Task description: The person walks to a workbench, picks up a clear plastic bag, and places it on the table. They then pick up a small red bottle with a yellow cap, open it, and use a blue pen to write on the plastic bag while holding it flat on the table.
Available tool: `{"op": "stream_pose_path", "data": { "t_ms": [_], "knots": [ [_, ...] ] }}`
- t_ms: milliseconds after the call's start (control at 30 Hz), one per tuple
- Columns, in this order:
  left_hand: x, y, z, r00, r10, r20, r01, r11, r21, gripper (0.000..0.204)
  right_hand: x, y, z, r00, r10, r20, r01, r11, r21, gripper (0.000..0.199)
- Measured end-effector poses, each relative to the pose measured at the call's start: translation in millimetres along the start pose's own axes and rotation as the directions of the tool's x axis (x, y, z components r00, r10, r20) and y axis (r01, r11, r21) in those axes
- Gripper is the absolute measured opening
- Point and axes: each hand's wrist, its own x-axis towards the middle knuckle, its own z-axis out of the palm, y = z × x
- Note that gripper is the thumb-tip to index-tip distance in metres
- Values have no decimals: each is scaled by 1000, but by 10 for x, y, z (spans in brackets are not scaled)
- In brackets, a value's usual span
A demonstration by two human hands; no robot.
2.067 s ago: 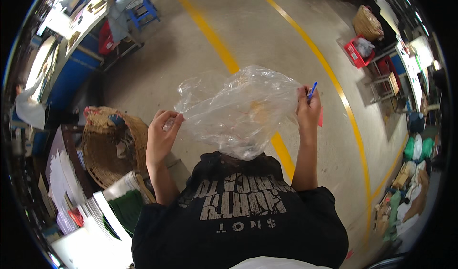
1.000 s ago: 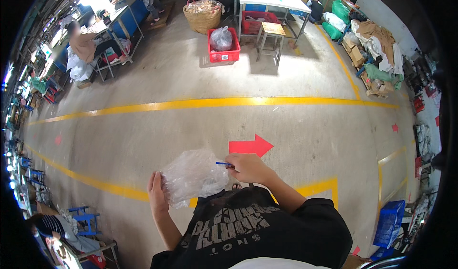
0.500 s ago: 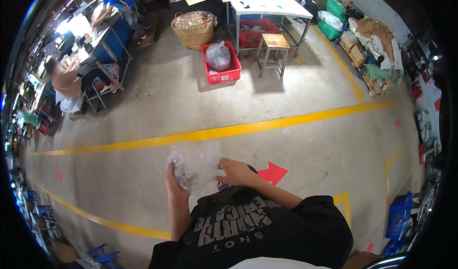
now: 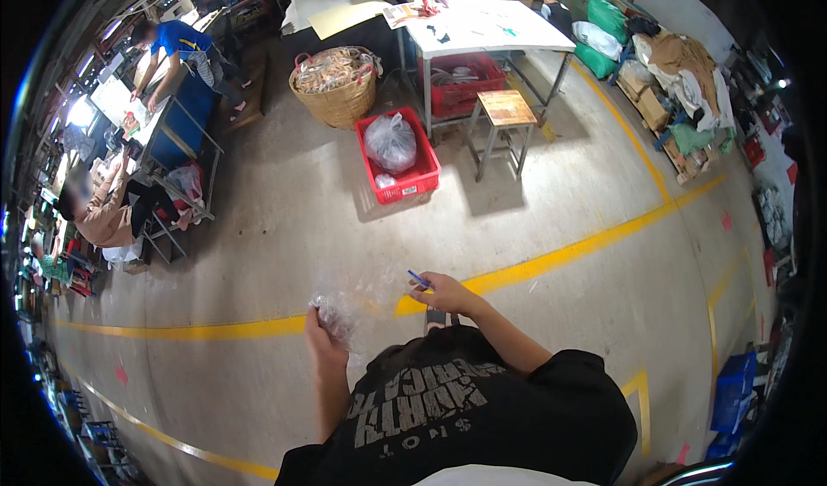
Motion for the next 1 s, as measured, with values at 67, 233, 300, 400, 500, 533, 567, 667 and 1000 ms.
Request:
{"op": "stream_pose_path", "data": {
  "t_ms": [67,233,300,400,500,533,567,667,1000],
  "knots": [
    [411,34,124,997,57,-48,-58,998,-28,37,562,-21,-17,987,107,121,-112,993,41,49],
    [799,296,721,973,94,-209,-131,977,-169,35,1552,-352,210,822,379,426,-530,784,324,49],
    [1232,306,623,938,131,-321,-182,974,-134,34,1946,-409,251,792,286,539,-554,708,438,45],
    [1670,415,587,938,86,-336,-166,962,-218,34,2480,-582,287,782,238,576,-583,605,542,26],
    [2073,746,650,909,74,-410,-202,939,-279,26,3110,-792,320,823,279,494,-554,584,593,22],
    [2264,857,595,896,94,-433,-241,923,-299,24,3360,-883,332,826,277,490,-549,587,595,21],
    [2496,962,520,883,113,-455,-279,907,-316,22,3621,-967,343,830,275,485,-544,589,598,20],
    [2994,1458,363,897,187,-401,-322,898,-300,17,4449,-1174,296,863,228,450,-492,582,648,13],
    [4255,3189,802,871,484,80,-440,697,566,32,6439,-2212,316,942,181,281,-333,431,839,3]
  ]
}}
